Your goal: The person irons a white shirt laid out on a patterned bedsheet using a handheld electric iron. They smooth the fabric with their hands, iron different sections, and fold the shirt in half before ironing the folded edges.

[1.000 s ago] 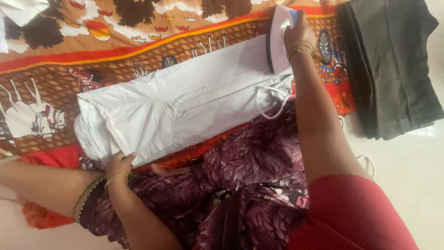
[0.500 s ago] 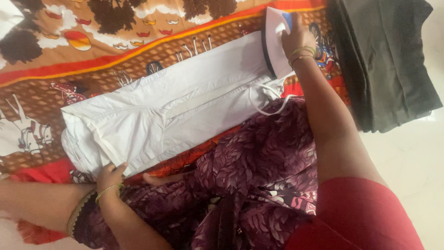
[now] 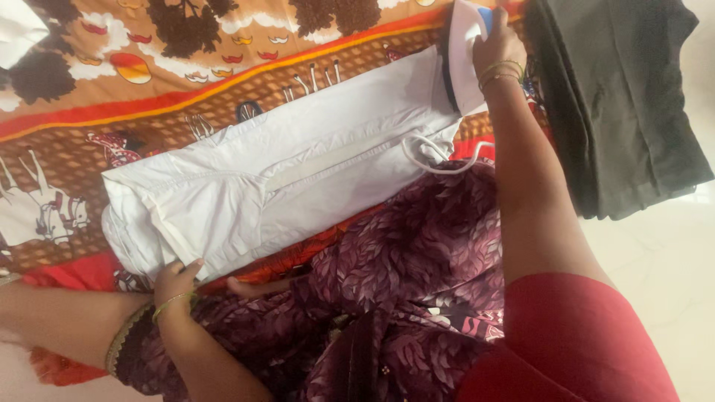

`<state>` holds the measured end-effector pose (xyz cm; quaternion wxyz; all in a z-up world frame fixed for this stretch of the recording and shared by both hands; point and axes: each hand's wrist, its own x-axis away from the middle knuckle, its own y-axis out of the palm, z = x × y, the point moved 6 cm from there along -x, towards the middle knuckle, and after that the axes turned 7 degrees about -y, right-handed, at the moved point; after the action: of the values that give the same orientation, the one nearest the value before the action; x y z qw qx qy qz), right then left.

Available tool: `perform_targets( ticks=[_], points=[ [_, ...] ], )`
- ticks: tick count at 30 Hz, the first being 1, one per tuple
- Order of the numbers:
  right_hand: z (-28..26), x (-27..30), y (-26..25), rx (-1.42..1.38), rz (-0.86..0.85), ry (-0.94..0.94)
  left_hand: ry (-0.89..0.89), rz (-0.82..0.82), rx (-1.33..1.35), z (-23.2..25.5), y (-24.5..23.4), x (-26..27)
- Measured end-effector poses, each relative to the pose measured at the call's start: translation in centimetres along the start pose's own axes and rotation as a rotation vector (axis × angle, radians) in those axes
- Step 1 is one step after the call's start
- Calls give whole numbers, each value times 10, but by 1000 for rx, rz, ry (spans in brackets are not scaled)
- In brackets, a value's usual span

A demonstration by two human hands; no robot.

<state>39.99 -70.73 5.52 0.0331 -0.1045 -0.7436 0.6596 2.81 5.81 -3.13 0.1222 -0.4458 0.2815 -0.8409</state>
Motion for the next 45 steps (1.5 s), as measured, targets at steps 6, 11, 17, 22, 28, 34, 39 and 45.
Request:
perform_targets(
  ticks=[6,11,17,22,28,34,39,45],
  points=[
    [26,47,-18,-49,-61,39,157,138,-218,-8,4,-11],
    [64,79,-22,-68,-126,147,435,431,-480,10,7,2],
    [126,127,-40,-151,10,295,427,535,-421,28,6,55],
    [180,184,-94,-440,417,290,662,767,-289,79,15,133],
    [282,270,-179,-876,719,222,892,462,-153,149,107,147],
    [310,373,-193,-888,622,472,525,-379,12,226,305,87],
    [324,417,-199,-873,593,567,473,-612,-209,315,481,64],
    [345,452,-230,-819,569,585,728,-1266,64,368,500,160]
  ],
)
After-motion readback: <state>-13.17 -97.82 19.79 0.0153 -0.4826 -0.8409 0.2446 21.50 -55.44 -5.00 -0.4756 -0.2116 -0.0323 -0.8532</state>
